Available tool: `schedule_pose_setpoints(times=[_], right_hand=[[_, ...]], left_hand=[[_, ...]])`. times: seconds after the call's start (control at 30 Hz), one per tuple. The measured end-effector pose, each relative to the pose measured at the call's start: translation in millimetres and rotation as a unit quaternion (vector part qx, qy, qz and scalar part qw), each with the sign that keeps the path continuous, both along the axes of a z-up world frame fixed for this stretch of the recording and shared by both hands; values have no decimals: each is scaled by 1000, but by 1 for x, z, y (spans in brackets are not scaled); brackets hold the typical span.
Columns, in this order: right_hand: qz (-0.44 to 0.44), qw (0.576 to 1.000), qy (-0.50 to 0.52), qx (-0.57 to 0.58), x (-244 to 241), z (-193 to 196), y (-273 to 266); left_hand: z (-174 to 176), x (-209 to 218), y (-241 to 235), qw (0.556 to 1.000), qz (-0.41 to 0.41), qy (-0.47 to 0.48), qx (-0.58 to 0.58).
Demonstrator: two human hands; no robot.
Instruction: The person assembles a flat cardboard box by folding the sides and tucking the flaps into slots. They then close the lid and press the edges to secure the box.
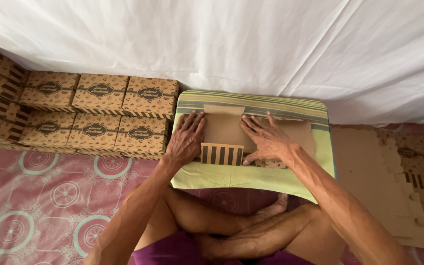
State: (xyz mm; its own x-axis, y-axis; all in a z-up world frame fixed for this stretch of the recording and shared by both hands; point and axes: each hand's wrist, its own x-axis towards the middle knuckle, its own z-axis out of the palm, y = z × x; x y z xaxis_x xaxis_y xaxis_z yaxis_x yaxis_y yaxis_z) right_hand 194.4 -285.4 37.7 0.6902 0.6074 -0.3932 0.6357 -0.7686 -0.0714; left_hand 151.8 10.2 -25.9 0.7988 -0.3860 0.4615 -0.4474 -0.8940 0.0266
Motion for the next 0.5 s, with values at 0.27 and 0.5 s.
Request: schedule_pose_setpoints(times=[0.27, 0.5], right_hand=[[15, 1000, -21, 13, 4, -14, 0], [-8, 999, -44, 15, -6, -10, -7]], left_hand=[[1, -6, 2, 1000, -10, 3, -28], [8, -8, -4, 993, 69, -90, -17]])
